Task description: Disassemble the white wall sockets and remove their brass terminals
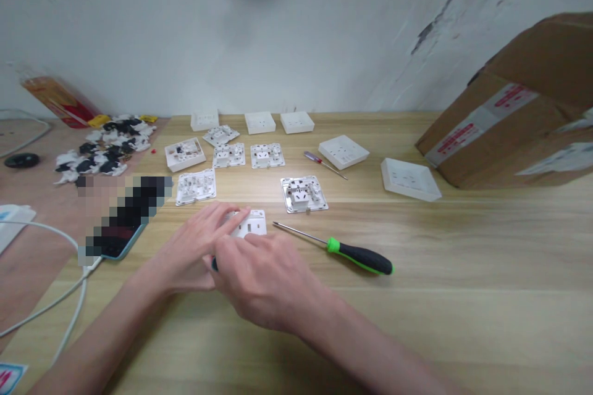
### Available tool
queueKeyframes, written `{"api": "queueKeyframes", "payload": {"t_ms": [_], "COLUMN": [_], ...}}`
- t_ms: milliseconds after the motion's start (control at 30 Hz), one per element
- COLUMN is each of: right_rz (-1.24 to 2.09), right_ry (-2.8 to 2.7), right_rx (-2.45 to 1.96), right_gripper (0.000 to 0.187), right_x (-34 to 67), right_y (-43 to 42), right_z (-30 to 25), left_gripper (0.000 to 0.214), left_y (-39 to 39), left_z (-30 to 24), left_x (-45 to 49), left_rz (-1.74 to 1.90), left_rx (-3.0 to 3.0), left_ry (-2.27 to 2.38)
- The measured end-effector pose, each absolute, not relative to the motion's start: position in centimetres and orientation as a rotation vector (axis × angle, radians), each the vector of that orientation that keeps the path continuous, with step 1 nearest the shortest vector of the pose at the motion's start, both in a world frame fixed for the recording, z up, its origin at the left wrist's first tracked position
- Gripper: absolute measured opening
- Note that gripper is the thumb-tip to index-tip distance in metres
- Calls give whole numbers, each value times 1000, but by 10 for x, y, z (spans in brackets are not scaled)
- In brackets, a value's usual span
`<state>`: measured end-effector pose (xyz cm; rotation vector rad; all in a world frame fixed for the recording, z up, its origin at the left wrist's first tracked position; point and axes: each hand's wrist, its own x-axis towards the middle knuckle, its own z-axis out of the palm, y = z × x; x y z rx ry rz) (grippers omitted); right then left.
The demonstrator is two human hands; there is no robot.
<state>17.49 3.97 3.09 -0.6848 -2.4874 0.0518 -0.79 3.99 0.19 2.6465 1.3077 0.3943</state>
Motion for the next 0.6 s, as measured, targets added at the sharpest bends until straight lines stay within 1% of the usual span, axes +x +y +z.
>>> {"api": "queueKeyframes", "payload": {"t_ms": [67, 167, 400, 600], "right_rz": [57, 190, 459, 687], "right_ry": [-2503, -2452, -2258, -2144], "right_rx": [-674, -724, -813, -851], "right_gripper": [30, 27, 11, 9], "right_x": [175, 179, 192, 193], "right_y": [39, 41, 48, 51], "right_z": [30, 25, 13, 9], "left_gripper": [75, 72, 73, 76], "left_y": [40, 41, 43, 45], "left_z": [2, 3, 2, -2], "left_x": [-8, -9, -10, -13], "left_rz": [384, 411, 464, 466], "left_rx": [2664, 2666, 2623, 2609], "left_ry": [1297, 1300, 1353, 1357]}}
